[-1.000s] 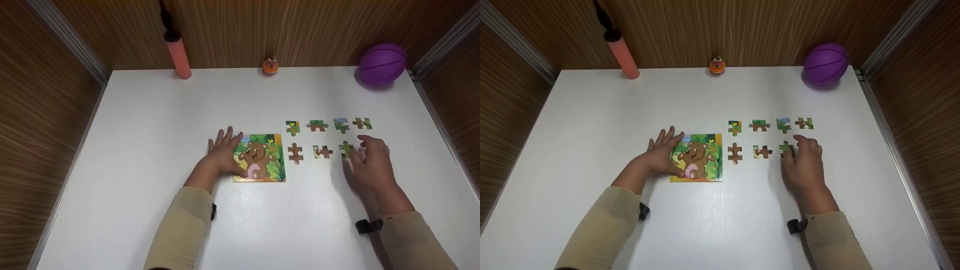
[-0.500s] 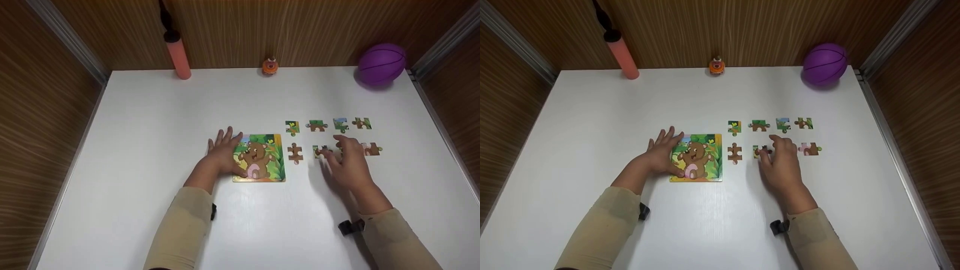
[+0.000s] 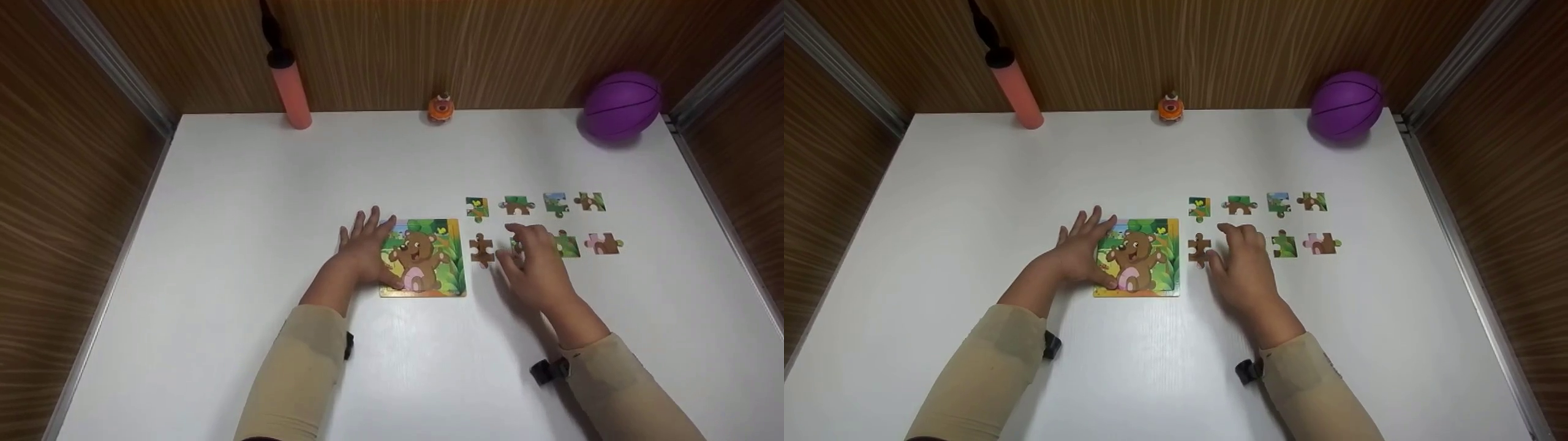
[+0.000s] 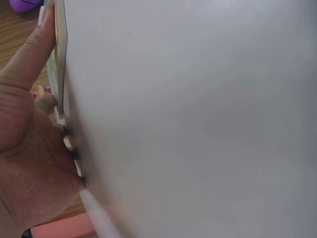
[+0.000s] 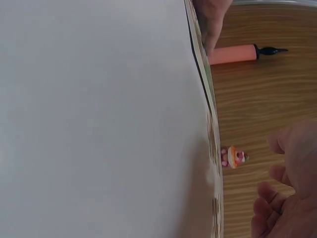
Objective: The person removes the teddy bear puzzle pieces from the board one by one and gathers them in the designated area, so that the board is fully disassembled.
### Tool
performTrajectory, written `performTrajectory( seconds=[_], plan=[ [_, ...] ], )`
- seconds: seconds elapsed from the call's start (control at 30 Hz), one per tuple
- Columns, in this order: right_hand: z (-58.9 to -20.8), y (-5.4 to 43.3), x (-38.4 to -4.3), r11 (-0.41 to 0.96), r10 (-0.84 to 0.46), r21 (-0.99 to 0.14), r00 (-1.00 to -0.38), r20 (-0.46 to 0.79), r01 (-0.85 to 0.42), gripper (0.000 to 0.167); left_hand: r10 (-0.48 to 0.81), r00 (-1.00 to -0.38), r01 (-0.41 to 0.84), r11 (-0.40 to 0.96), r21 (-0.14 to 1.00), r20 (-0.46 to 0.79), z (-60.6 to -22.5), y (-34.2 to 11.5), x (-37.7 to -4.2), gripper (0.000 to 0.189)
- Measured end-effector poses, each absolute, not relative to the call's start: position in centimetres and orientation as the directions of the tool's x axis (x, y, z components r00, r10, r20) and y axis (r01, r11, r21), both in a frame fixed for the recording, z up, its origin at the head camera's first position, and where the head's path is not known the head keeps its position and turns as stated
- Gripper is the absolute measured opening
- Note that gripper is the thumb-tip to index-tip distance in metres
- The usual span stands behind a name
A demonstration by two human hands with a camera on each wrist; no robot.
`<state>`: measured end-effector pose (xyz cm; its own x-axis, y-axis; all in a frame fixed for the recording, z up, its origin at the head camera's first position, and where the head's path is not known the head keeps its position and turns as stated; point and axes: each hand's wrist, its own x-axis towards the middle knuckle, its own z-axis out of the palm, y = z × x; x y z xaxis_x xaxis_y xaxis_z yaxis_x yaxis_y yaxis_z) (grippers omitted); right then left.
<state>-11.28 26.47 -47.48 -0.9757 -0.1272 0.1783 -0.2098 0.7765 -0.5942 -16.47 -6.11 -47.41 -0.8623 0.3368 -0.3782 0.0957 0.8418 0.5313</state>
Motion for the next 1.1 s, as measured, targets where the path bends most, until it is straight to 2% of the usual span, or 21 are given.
performTrajectory(
  seconds=[0.37, 0.73, 1.1],
  plan=[
    [-47.8, 23.3, -11.2, 0.785, -0.212, -0.554, -0.96, 0.181, -0.278, 0.046, 0.337, -0.866, 0.094, 0.835, 0.542, -0.37, -47.2, -5.9, -16.4, 0.136],
    [-47.8, 20.7, -10.9, 0.803, -0.281, -0.526, -0.957, 0.079, -0.279, 0.054, 0.338, -0.862, 0.087, 0.832, 0.547, -0.377, -47.2, -5.7, -16.4, 0.136],
    [-48.2, 18.2, -10.5, 0.777, -0.363, -0.522, -0.928, 0.086, -0.352, 0.05, 0.345, -0.865, 0.101, 0.831, 0.547, -0.365, -47.2, -5.7, -16.4, 0.136]
  ],
)
